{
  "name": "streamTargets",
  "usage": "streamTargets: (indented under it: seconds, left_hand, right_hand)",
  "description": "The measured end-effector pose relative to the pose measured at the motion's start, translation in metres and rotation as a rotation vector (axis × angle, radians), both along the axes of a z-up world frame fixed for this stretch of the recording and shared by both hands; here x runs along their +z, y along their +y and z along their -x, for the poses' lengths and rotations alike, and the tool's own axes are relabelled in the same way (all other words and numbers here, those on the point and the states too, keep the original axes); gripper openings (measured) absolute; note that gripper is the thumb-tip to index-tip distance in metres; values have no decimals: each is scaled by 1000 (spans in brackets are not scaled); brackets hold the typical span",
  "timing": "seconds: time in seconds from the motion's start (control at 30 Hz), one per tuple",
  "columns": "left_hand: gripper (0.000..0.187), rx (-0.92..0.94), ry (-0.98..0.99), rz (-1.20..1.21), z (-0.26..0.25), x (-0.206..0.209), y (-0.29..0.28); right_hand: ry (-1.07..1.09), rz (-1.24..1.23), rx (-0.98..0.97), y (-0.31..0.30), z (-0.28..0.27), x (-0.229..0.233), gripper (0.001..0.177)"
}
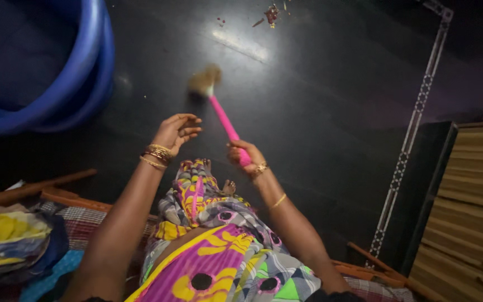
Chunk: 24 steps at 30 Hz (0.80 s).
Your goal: The person sweeps the floor with a handheld broom, moving around a sewing machine table and a bed while gathering small debris.
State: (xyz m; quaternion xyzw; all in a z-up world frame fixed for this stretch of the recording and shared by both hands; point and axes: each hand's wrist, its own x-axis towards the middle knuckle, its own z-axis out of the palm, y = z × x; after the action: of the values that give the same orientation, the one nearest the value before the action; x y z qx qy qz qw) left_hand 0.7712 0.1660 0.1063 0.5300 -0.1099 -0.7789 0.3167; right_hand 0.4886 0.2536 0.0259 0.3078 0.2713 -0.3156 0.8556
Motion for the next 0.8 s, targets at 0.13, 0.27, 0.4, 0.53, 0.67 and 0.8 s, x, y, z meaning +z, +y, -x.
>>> streamTargets:
  seconds: [0.13,0.27,0.4,0.53,0.67,0.8]
  left_hand:
    - [21,29,-55,13,-16,7,15]
    - [23,102,-90,-27,-27,15,31]
    - [19,177,-120,20,-31,21,53]
    - [22,255,-77,43,-16,23,72]
    - [22,265,-118,24,18,24,103]
    - [24,218,-78,-22,37,12,125]
  right_hand:
    - [543,330,331,37,24,31,23]
    - [814,96,570,114,34,60,22]
    - [919,168,858,166,47,24,12]
    - [342,-54,635,150,70,-19,26]
    - [281,44,711,149,92,-1,25]
    - [537,342,917,175,107,64,41]
